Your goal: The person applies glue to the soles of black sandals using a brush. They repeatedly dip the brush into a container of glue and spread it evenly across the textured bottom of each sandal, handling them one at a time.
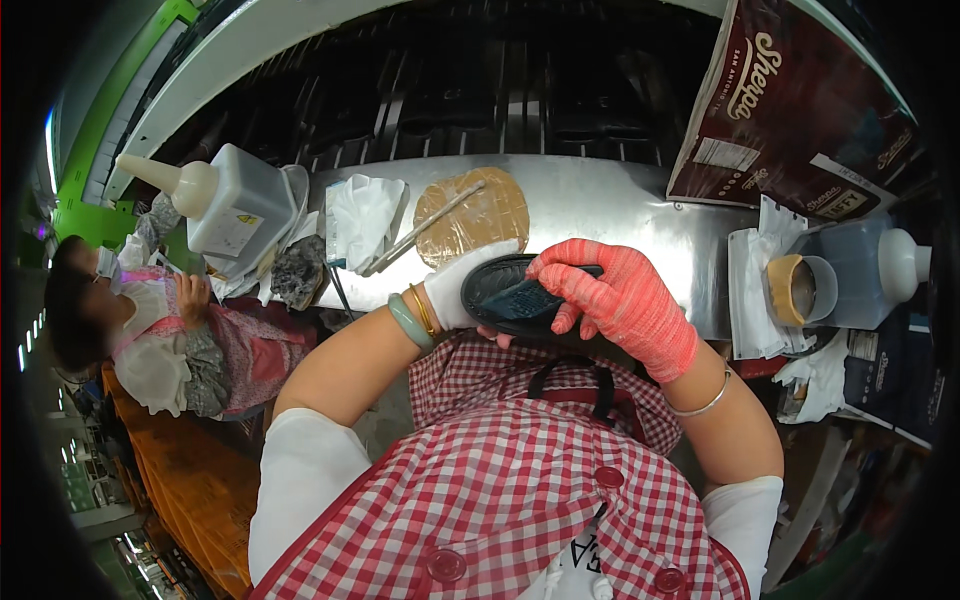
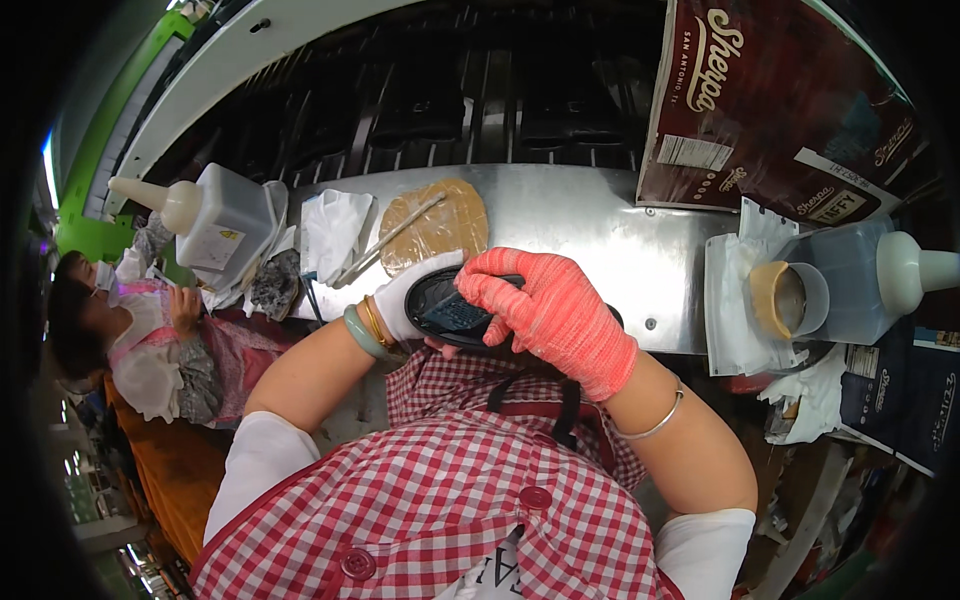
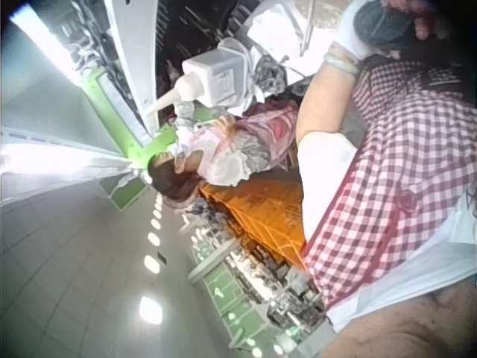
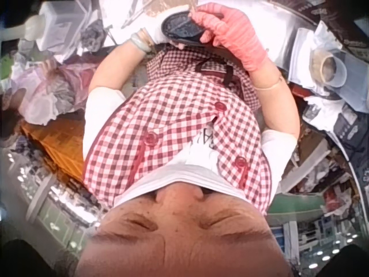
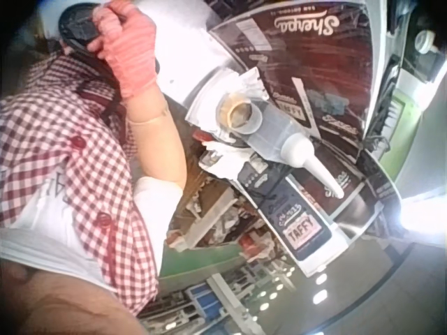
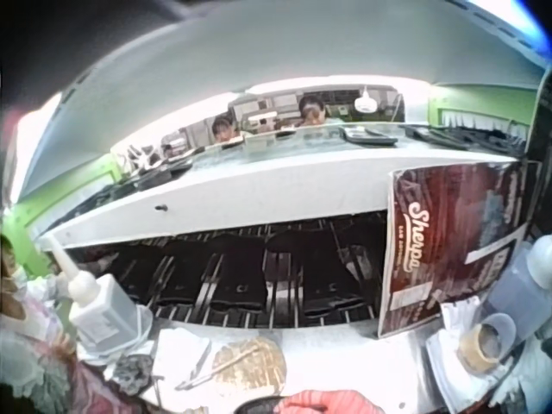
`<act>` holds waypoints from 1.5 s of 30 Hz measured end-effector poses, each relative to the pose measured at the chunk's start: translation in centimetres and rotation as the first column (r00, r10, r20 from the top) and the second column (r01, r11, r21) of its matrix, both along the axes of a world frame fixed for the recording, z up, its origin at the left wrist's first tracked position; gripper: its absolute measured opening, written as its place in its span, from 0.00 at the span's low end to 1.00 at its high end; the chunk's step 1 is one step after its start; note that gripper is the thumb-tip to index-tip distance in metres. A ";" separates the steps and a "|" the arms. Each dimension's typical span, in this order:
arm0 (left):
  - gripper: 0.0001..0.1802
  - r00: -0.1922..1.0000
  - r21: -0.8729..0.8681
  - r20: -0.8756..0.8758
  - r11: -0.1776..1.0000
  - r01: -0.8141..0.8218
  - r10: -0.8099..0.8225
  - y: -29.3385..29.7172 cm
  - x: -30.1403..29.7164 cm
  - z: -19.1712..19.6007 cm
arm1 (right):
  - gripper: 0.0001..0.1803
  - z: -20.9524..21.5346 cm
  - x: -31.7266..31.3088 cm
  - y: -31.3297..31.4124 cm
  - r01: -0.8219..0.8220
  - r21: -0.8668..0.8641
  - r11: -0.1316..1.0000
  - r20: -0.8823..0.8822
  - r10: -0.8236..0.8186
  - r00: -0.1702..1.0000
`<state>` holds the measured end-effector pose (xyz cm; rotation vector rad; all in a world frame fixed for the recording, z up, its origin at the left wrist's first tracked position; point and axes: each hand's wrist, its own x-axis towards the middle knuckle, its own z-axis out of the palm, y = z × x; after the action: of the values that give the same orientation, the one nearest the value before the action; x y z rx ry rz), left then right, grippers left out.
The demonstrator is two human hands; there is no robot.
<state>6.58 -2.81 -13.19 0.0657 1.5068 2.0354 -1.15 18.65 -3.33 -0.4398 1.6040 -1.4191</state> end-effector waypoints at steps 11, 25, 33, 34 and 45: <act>0.29 0.881 -0.011 0.469 0.998 -0.069 0.066 -1.1 -2.0 0.2 | 0.18 -1.8 -2.1 1.1 -0.021 0.028 0.999 0.018 0.020 1.000; 0.22 0.931 0.029 0.365 1.000 -0.013 0.002 -2.6 -3.5 0.1 | 0.16 -1.5 -4.7 3.7 -0.095 0.090 0.991 -0.056 0.100 0.993; 0.22 0.934 -0.217 0.241 0.953 -0.213 0.263 -0.8 -3.3 2.3 | 0.15 -2.2 -5.2 7.0 -0.051 0.148 0.988 -0.068 0.062 0.996; 0.24 0.938 -0.248 0.224 0.946 -0.209 0.265 -0.5 -3.3 2.2 | 0.15 -2.2 -5.2 7.6 -0.038 0.159 0.987 -0.067 0.049 0.997; 0.24 0.755 0.194 0.648 0.938 -0.289 0.098 0.1 -2.1 1.3 | 0.10 0.0 -1.5 11.2 0.139 -0.126 0.982 -0.113 -0.154 0.982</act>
<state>4.45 -2.68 -11.91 -0.6367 0.8125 2.1167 -2.66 29.80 -3.35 -0.4929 1.6847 -1.6314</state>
